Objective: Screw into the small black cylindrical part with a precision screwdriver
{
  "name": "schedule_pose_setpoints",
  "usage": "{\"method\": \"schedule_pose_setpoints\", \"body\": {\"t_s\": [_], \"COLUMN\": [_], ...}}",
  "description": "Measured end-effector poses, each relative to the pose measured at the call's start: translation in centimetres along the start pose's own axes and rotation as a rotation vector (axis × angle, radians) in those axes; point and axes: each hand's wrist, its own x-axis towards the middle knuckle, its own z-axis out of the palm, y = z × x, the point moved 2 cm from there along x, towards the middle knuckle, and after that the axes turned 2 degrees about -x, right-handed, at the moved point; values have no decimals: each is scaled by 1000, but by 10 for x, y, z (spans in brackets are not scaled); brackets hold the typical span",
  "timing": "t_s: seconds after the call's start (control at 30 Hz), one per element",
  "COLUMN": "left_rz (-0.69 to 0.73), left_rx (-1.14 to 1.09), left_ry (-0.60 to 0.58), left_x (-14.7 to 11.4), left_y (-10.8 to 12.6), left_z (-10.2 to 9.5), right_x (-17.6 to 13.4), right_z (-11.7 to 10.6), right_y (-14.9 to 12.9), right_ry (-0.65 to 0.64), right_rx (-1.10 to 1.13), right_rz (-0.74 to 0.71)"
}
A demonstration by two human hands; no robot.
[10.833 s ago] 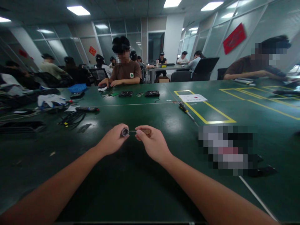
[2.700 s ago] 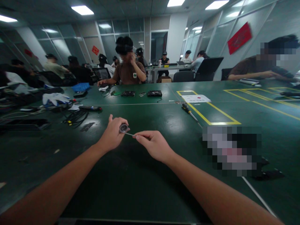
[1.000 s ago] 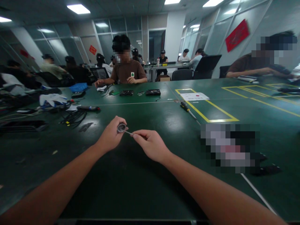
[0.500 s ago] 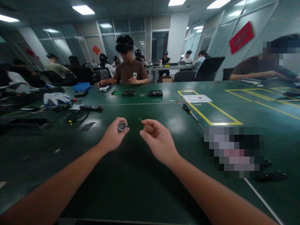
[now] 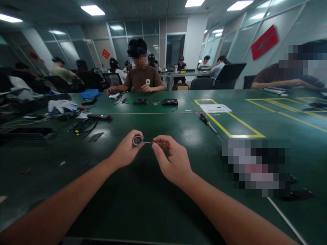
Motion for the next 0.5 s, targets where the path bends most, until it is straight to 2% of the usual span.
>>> {"method": "schedule_pose_setpoints", "body": {"t_s": [0.23, 0.5], "left_rz": [30, 56], "left_rx": [39, 76], "left_ry": [7, 21], "left_x": [1, 1], "left_y": [2, -2], "left_z": [-1, -2], "right_x": [2, 1], "right_z": [-4, -2], "right_y": [-9, -11], "right_ry": [-42, -116], "right_rx": [-198, -216], "right_rz": [-173, -329]}}
